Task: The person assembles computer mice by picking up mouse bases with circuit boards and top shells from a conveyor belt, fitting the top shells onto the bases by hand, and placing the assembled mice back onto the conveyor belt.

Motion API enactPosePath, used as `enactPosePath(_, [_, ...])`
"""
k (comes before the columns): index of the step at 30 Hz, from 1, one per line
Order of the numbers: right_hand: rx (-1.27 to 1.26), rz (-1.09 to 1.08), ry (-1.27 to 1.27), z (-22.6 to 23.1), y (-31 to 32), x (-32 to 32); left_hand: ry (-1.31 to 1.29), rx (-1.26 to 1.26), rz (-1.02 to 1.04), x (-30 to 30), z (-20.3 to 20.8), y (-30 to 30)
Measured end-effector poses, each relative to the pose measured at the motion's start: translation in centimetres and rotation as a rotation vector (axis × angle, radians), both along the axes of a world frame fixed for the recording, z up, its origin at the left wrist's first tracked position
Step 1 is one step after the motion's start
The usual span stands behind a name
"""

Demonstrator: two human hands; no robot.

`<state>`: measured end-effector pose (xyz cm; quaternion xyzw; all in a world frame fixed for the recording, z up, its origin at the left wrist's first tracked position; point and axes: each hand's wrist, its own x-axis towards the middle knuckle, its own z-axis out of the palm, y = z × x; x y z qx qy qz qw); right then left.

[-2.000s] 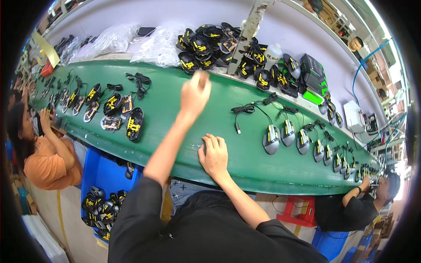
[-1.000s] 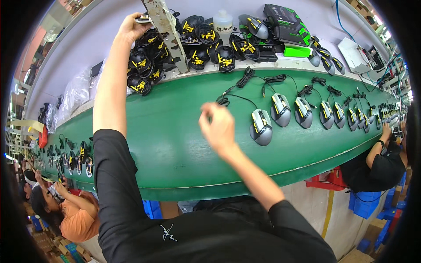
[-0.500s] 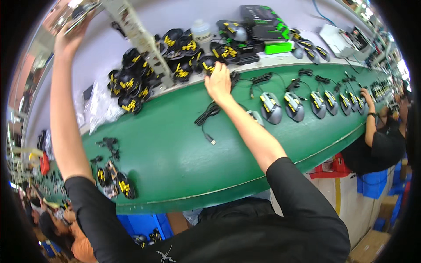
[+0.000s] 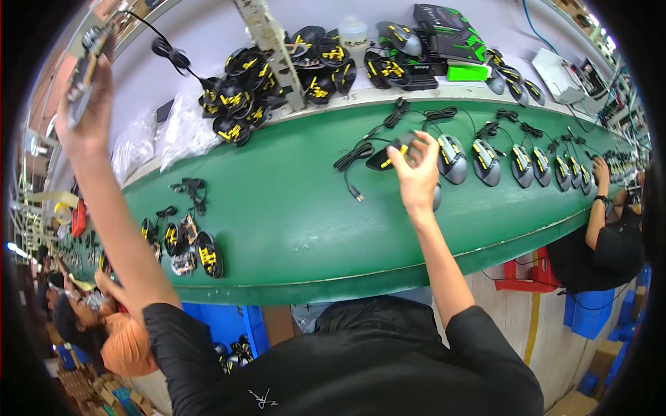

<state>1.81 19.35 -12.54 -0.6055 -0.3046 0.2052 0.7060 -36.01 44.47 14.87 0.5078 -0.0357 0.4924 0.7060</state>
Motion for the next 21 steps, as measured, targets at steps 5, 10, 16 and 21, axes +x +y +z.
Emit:
enactPosePath(5, [-0.109,0.129,0.408,-1.0,-4.1,-1.6,-0.079,-0.286,0.383,2.4,-11.4,-13.9])
enactPosePath(10, [-0.090,0.523,0.856,-1.3,-5.4,-4.0,-0.108,-0.730,0.476,8.1,-22.1,-25.1])
enactPosePath(16, [-0.253,0.623,0.785,-1.2,-7.4,-5.2,-0.243,-0.908,0.209,10.7,-28.6,-30.4])
enactPosePath(21, [-0.379,0.213,-0.845,-1.5,-9.0,-8.1,-0.344,-1.035,0.047,10.6,-31.1,-31.3])
